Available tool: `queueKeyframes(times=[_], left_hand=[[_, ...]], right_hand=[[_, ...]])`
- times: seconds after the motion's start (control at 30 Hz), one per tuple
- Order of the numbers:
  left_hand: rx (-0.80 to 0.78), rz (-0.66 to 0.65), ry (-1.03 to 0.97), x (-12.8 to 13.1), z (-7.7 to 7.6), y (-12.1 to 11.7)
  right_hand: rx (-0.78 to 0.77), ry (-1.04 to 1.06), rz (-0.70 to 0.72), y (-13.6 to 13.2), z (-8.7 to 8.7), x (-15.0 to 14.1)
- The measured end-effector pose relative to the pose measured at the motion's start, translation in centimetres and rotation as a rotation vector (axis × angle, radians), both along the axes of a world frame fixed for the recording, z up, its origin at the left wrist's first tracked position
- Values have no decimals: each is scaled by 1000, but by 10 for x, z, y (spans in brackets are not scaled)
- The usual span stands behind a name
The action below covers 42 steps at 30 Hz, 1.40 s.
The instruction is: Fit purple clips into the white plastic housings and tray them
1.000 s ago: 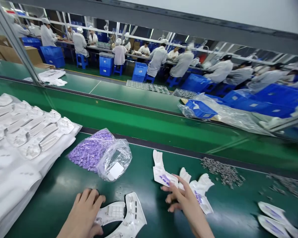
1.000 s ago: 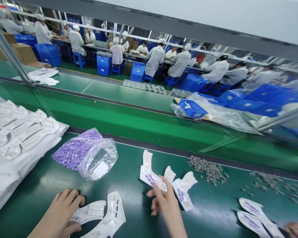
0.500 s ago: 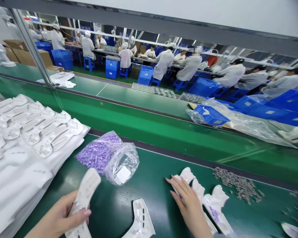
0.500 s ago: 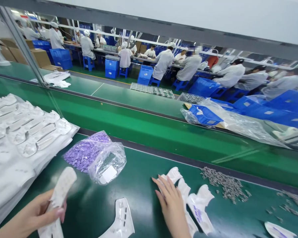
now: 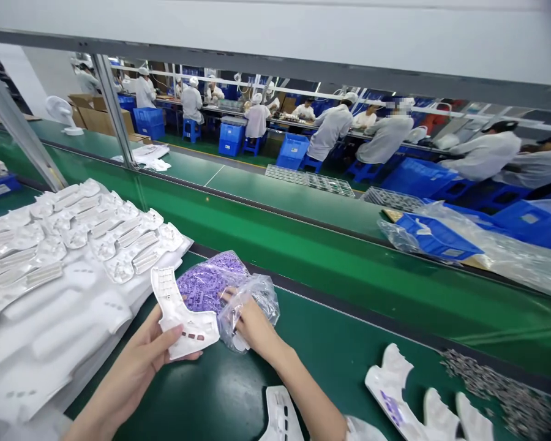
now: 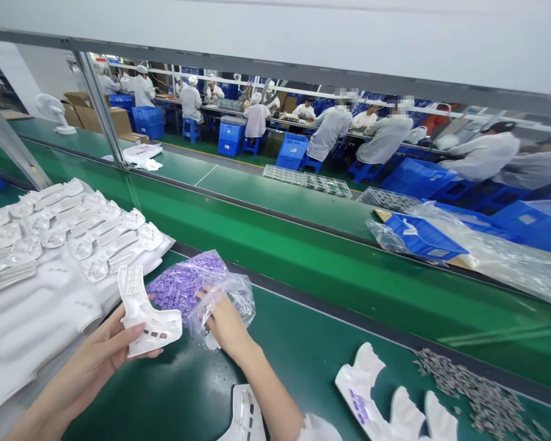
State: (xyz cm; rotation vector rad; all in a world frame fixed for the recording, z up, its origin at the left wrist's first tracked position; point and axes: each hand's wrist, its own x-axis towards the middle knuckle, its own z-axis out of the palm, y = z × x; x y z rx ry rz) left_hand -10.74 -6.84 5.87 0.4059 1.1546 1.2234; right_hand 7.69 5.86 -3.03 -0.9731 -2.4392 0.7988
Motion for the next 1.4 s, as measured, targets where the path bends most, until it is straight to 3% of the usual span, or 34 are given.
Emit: queueKeyframes(times=[0.1,0.2,0.33,0.53,0.73,0.93,1.07,1.4], left_hand=[[6,45,-51,4,7,2],[3,101,-99,3,9,2],[38,111,-135,4,3,5],[41,94,-122,13,-1,11],[23,117,-76,20,1,15],[20,116,-79,29,-2,18],[17,129,-86,37,-2,20],[49,176,-80,40,-5,21]], right_hand=[[-5,-8,6,12,-18,-14],[-18,8,-53,14,-25,-6],[-42,23,-145,11,-24,10],[-120,78,-168,3,-20,12],[-309,206,-302,8,-3,21],[-725,298,-289,7,31,42],[-764,403,-319,3,49,49],[-668,424,-415,12,18,39]])
